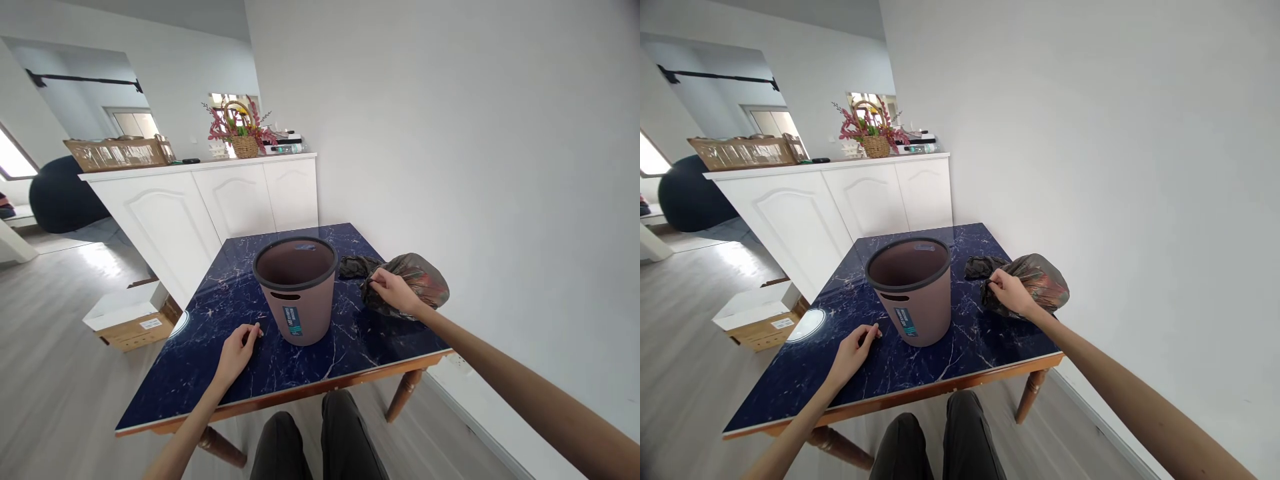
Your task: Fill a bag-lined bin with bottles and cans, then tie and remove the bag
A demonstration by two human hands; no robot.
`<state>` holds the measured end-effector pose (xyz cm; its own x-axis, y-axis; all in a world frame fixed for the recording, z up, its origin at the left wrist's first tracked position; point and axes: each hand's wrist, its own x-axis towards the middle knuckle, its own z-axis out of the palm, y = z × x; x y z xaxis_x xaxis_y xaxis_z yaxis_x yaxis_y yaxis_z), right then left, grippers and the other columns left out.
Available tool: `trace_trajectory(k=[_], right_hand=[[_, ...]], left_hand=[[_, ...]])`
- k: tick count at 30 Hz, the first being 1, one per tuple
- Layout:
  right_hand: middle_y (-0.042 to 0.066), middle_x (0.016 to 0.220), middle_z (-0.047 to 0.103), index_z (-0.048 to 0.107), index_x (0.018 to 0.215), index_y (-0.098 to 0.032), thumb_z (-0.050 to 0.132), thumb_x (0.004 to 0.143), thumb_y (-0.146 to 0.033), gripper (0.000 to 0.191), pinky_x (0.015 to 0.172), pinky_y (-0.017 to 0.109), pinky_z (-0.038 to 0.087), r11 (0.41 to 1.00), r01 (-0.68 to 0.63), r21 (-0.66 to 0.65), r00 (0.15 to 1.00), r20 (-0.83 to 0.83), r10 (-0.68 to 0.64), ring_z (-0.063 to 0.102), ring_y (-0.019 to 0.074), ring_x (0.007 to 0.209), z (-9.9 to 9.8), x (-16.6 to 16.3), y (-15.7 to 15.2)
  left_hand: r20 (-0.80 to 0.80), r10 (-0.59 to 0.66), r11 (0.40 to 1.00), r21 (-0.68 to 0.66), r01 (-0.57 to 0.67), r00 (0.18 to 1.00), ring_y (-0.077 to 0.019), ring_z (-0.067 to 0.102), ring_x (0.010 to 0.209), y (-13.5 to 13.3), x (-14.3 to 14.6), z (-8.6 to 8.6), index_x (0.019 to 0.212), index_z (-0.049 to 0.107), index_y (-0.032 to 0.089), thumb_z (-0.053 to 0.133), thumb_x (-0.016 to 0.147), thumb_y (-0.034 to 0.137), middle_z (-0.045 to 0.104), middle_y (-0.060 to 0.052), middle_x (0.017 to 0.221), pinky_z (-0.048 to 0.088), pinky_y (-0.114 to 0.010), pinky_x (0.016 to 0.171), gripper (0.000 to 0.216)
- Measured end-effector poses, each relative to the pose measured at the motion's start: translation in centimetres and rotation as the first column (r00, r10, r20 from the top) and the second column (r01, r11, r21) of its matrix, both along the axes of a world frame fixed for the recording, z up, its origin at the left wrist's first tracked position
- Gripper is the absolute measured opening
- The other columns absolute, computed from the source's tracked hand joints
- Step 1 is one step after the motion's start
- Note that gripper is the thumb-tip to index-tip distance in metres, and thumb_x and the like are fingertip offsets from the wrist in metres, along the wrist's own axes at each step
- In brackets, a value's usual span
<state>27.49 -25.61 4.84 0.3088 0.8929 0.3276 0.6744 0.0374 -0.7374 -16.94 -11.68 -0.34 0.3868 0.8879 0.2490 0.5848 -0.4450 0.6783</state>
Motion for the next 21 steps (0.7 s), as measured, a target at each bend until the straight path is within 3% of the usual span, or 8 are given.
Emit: trace_trajectory(k=[5,10,12,15,17,19,21], right_hand=[[0.003,0.088,0.075,0.059,0.093,-0.025,0.056,0.092,-0.023,0.004,0.072,0.031,0.047,0.993,-0.057,-0.104,0.979,0.187,0.076,0.069,0.021,0.077,-0.7,-2.4,0.7],[0.005,0.108,0.079,0.063,0.128,-0.023,0.068,0.085,-0.016,0.044,0.065,0.027,0.045,0.977,-0.064,-0.201,0.929,0.346,0.132,0.071,0.0186,0.077,2.1,-2.7,0.1],[0.006,0.119,0.078,0.063,0.133,-0.024,0.066,0.091,-0.019,0.042,0.071,0.028,0.049,0.978,-0.026,-0.208,0.908,0.404,0.11,0.073,0.0192,0.086,3.6,-2.4,0.7],[0.011,0.133,0.073,0.069,0.129,-0.022,0.057,0.103,-0.024,0.029,0.09,0.033,0.053,0.973,0.045,-0.227,0.868,0.491,0.074,0.071,0.0249,0.113,4.9,-1.9,3.2],[0.014,0.143,0.068,0.074,0.121,-0.02,0.057,0.105,-0.025,0.023,0.105,0.039,0.051,0.957,0.087,-0.278,0.838,0.54,0.081,0.064,0.0301,0.13,4.7,-1.7,5.8],[0.015,0.146,0.066,0.075,0.12,-0.018,0.064,0.105,-0.028,0.02,0.112,0.046,0.051,0.925,0.127,-0.359,0.812,0.573,0.111,0.061,0.0319,0.135,3.7,-1.6,8.5],[0.013,0.145,0.066,0.072,0.129,-0.019,0.07,0.105,-0.035,0.029,0.108,0.05,0.056,0.88,0.166,-0.446,0.799,0.584,0.145,0.066,0.0294,0.128,2.4,-1.7,11.0]], left_hand=[[-0.017,-0.016,1.0,0.021,0.017,1.0,-0.0244,0.069,0.077,0.2,-0.2,-0.3,0.087,0.073,0.024,0.045,0.1,0.075,0.079,-0.006,0.092,0.049,-0.033,0.071,0.06],[-0.026,-0.026,0.999,0.045,0.027,0.999,-0.0259,0.071,0.083,0.3,-0.1,-0.5,0.086,0.074,0.024,0.046,0.101,0.074,0.08,-0.006,0.094,0.051,-0.035,0.077,0.059],[-0.026,-0.031,0.998,0.051,0.032,0.999,-0.0263,0.071,0.087,0.3,0.1,-0.5,0.086,0.074,0.024,0.046,0.101,0.073,0.08,-0.006,0.094,0.052,-0.035,0.082,0.058],[-0.028,-0.034,0.998,0.054,0.035,0.999,-0.0261,0.071,0.089,0.4,0.2,-0.7,0.085,0.073,0.024,0.047,0.102,0.071,0.079,-0.006,0.094,0.052,-0.036,0.085,0.056],[-0.032,-0.034,0.998,0.052,0.035,0.999,-0.0258,0.071,0.088,0.4,0.2,-0.7,0.085,0.073,0.024,0.047,0.103,0.069,0.079,-0.006,0.093,0.051,-0.035,0.083,0.056],[-0.037,-0.035,0.998,0.051,0.037,0.999,-0.0253,0.071,0.087,0.3,0.2,-0.7,0.085,0.073,0.024,0.047,0.104,0.068,0.078,-0.006,0.093,0.05,-0.034,0.079,0.055],[-0.041,-0.038,0.998,0.049,0.04,0.998,-0.0248,0.07,0.086,0.2,0.1,-0.6,0.085,0.072,0.024,0.047,0.105,0.067,0.078,-0.005,0.092,0.05,-0.033,0.079,0.054]])
